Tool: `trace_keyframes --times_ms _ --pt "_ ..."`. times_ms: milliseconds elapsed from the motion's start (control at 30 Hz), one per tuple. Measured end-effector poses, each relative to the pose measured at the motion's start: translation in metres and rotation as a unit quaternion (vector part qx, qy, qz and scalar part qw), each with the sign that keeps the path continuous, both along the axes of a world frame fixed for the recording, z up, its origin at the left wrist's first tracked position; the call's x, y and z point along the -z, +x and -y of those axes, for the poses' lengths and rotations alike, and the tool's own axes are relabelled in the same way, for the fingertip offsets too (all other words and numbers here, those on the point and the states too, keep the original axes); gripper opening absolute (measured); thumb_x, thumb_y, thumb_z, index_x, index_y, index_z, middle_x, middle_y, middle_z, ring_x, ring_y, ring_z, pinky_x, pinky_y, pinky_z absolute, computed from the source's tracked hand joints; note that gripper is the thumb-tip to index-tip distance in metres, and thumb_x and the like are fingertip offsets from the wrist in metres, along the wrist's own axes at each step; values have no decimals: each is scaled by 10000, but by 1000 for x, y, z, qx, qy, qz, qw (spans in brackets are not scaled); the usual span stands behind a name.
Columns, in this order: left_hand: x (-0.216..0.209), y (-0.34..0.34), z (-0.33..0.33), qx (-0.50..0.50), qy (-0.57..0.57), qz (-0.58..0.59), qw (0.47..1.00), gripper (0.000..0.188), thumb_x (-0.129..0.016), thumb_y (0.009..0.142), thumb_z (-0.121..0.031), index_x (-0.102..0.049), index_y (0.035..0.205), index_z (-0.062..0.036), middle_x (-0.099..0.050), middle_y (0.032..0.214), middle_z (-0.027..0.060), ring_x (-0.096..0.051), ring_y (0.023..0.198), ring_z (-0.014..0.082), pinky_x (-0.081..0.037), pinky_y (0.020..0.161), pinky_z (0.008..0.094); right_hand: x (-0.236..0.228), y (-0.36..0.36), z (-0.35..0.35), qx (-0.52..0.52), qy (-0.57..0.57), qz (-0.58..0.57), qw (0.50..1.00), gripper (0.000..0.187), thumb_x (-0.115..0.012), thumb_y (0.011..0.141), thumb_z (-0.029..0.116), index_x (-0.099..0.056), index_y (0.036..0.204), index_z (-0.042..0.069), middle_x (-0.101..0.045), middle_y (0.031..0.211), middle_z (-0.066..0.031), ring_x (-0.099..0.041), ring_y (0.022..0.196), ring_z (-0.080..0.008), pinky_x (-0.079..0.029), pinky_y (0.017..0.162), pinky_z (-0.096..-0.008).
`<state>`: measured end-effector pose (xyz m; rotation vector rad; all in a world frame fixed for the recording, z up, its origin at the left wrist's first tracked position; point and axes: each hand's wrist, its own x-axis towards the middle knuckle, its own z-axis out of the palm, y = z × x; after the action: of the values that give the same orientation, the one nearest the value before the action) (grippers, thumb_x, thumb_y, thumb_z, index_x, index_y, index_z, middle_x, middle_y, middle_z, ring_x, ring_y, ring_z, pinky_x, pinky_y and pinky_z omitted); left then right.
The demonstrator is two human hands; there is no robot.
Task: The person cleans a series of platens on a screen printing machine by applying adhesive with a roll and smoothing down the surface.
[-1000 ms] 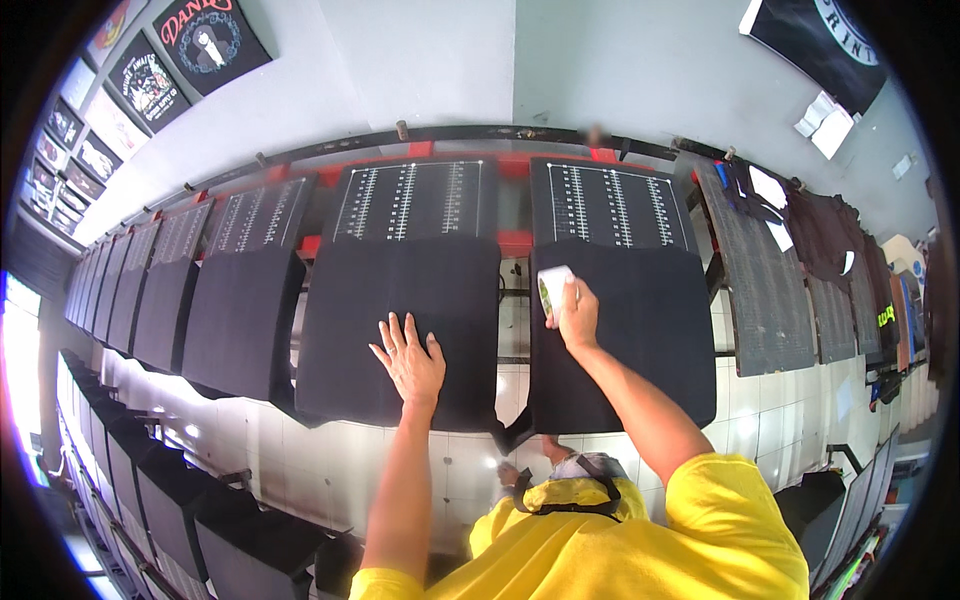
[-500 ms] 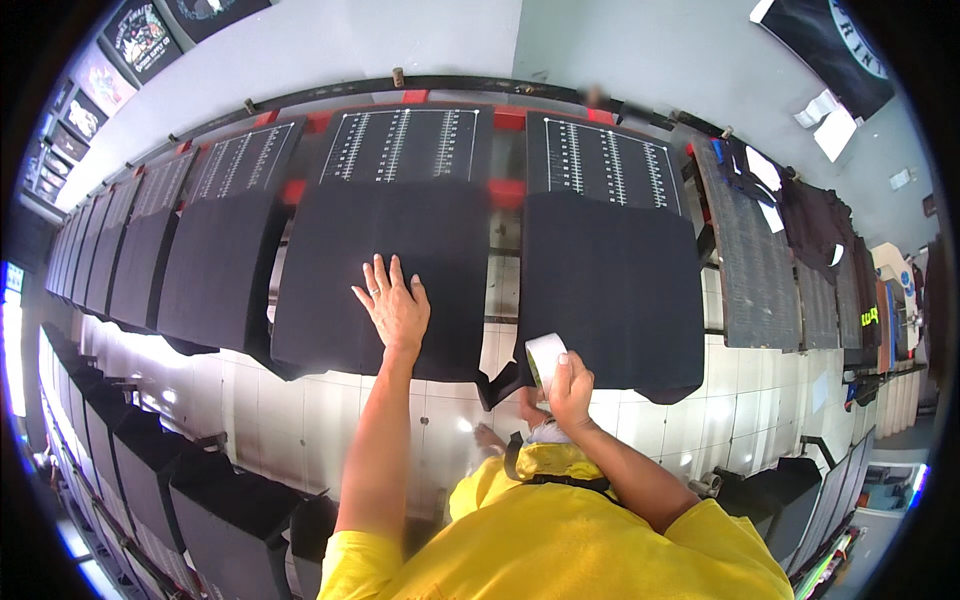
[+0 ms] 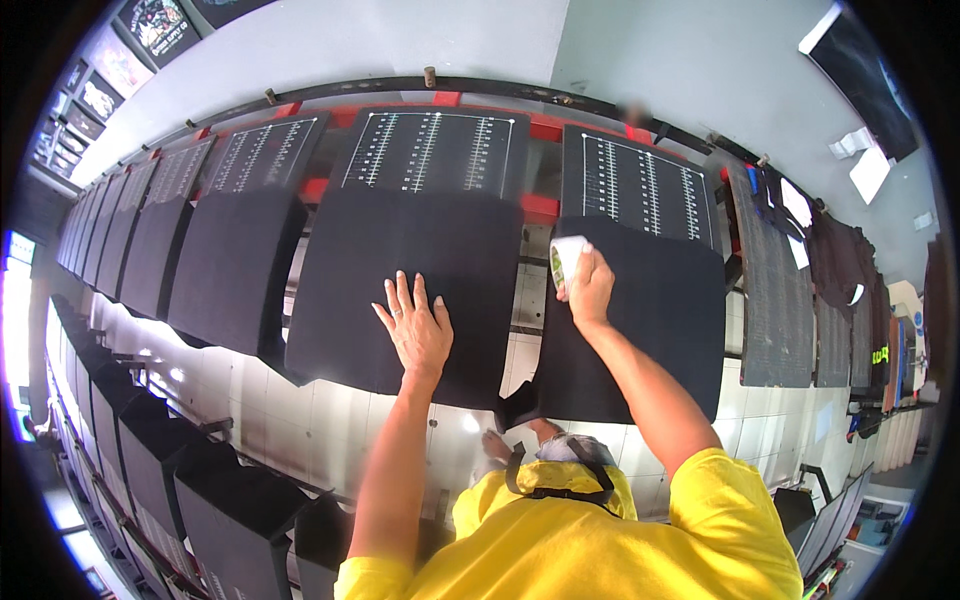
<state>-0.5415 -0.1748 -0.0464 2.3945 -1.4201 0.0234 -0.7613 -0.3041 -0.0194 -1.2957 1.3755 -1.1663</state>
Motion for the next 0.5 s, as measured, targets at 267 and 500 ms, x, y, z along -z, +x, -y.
trace_keyframes --times_ms 267,500 --pt "-3 -2 0 0 10 -8 1000 505 -468 979 -278 -461 1421 -35 -337 1541 183 -224 1464 369 -115 1179 601 0 21 112 14 -15 -4 1000 516 -411 1028 404 -612 884 -49 -569 543 -111 -569 397 -176 -460 354 -308" --pt "-1 -1 1 -7 10 -3 1000 503 -465 982 -293 -467 1423 -53 -341 1542 173 -223 1468 357 -116 1183 594 1 23 95 42 4 18 999 493 -424 1019 377 -620 911 -62 -595 589 -127 -584 415 -189 -496 376 -326"
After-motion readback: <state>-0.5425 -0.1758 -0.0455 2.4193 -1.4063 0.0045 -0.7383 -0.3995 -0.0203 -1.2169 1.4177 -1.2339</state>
